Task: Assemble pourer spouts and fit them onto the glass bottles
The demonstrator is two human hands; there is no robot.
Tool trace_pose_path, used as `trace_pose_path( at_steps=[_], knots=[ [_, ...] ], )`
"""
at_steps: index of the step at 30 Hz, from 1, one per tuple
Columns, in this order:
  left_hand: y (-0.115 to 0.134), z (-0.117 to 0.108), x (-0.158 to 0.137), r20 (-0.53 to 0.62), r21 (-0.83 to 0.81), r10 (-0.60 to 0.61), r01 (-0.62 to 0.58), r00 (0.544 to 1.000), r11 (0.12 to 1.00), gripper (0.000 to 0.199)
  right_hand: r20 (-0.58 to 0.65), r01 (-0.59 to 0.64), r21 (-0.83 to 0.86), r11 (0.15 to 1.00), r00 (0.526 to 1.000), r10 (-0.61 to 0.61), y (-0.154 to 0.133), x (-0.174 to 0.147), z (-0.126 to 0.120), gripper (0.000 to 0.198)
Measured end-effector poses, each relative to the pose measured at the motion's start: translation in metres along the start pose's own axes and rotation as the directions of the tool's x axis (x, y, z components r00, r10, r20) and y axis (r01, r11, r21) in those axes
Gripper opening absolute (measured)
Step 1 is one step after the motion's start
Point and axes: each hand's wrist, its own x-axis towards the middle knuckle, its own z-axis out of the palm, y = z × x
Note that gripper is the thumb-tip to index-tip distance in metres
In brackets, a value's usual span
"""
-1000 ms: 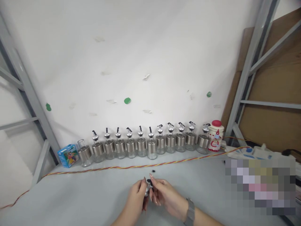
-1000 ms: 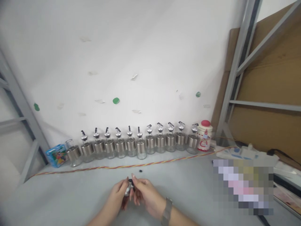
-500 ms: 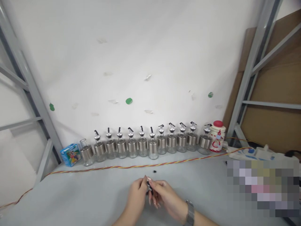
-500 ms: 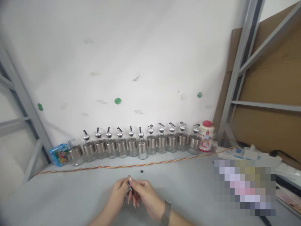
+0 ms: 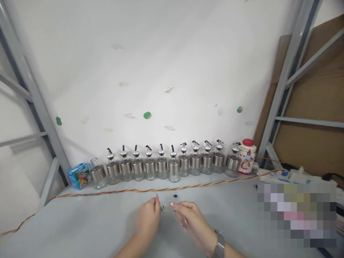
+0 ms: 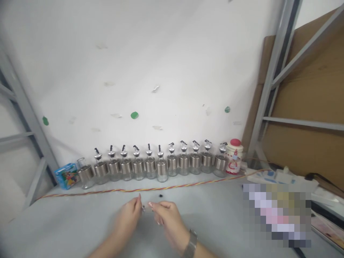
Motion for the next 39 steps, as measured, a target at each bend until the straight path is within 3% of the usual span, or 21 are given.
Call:
trace_pose_path(
  at_steps=[3,5,6,8,9,13,18,20,22,24,28,30,33,34,37,39],
  knots=[
    [-0.008,-0.008,0.013,-0.070,-0.224,-0.053,0.036,0.996,0.974,0.049,-0.033,0.010,-0.060,0.998,0.999,-0.012,-0.011,0.007,-0.012,0.050],
    [-0.010,-0.010,0.016,-0.089,-0.348,-0.070,0.035,0.994,0.937,0.050,-0.061,0.009,-0.193,0.981,0.998,-0.021,-0.016,0.016,-0.026,0.047],
    [-0.010,-0.010,0.016,-0.082,-0.383,-0.080,0.042,0.993,0.923,0.052,-0.077,0.019,-0.313,0.950,0.996,-0.045,-0.017,0.021,-0.033,0.047],
    [-0.008,-0.009,0.015,-0.051,-0.411,-0.104,0.074,0.993,0.909,0.055,-0.097,0.081,-0.580,0.810,0.981,-0.167,-0.017,0.031,-0.048,0.047],
    [-0.007,-0.008,0.013,-0.041,-0.413,-0.119,0.092,0.992,0.906,0.056,-0.100,0.099,-0.642,0.760,0.972,-0.211,-0.015,0.035,-0.055,0.045],
    [-0.004,-0.010,0.007,-0.005,-0.408,-0.140,0.126,0.990,0.904,0.060,-0.064,0.160,-0.732,0.662,0.952,-0.300,-0.010,0.040,-0.067,0.039],
    [-0.001,-0.009,-0.004,0.057,-0.457,-0.050,0.071,0.997,0.887,0.059,-0.040,0.204,-0.808,0.552,0.917,-0.397,-0.016,0.026,-0.053,0.034],
    [0.002,-0.004,-0.010,0.056,-0.421,0.064,-0.035,0.996,0.906,0.055,-0.004,0.221,-0.780,0.585,0.934,-0.358,-0.015,0.017,-0.039,0.040],
    [0.006,0.002,-0.017,0.046,-0.330,0.203,-0.177,0.978,0.927,0.053,0.065,0.188,-0.665,0.723,0.979,-0.194,-0.009,0.010,-0.024,0.049],
    [0.010,0.006,-0.022,0.059,-0.233,0.322,-0.301,0.945,0.925,0.050,0.108,0.117,-0.528,0.841,0.992,-0.070,0.000,0.005,-0.012,0.051],
    [0.009,0.005,-0.025,0.070,-0.040,0.508,-0.506,0.859,0.861,0.046,0.021,0.016,-0.245,0.969,1.000,-0.011,0.010,0.007,-0.001,0.043],
    [0.005,0.003,-0.021,0.022,0.124,0.649,-0.647,0.760,0.753,0.045,-0.003,-0.082,-0.047,0.996,0.997,0.082,0.009,0.008,-0.002,0.045],
    [-0.001,-0.001,-0.011,-0.039,0.388,0.833,-0.760,0.552,0.522,0.032,0.109,-0.308,0.289,0.906,0.951,0.289,0.005,0.007,-0.004,0.042],
    [-0.002,-0.002,-0.008,-0.041,0.445,0.860,-0.762,0.508,0.471,0.026,0.178,-0.393,0.358,0.847,0.919,0.351,0.004,0.006,-0.004,0.041],
    [-0.001,-0.005,-0.002,0.005,0.524,0.887,-0.757,0.462,0.391,0.020,0.330,-0.577,0.415,0.703,0.816,0.474,0.002,0.002,0.000,0.044],
    [0.001,-0.005,-0.002,0.023,0.528,0.905,-0.773,0.425,0.350,0.021,0.308,-0.598,0.431,0.676,0.801,0.513,0.002,0.001,0.003,0.045]
  ],
)
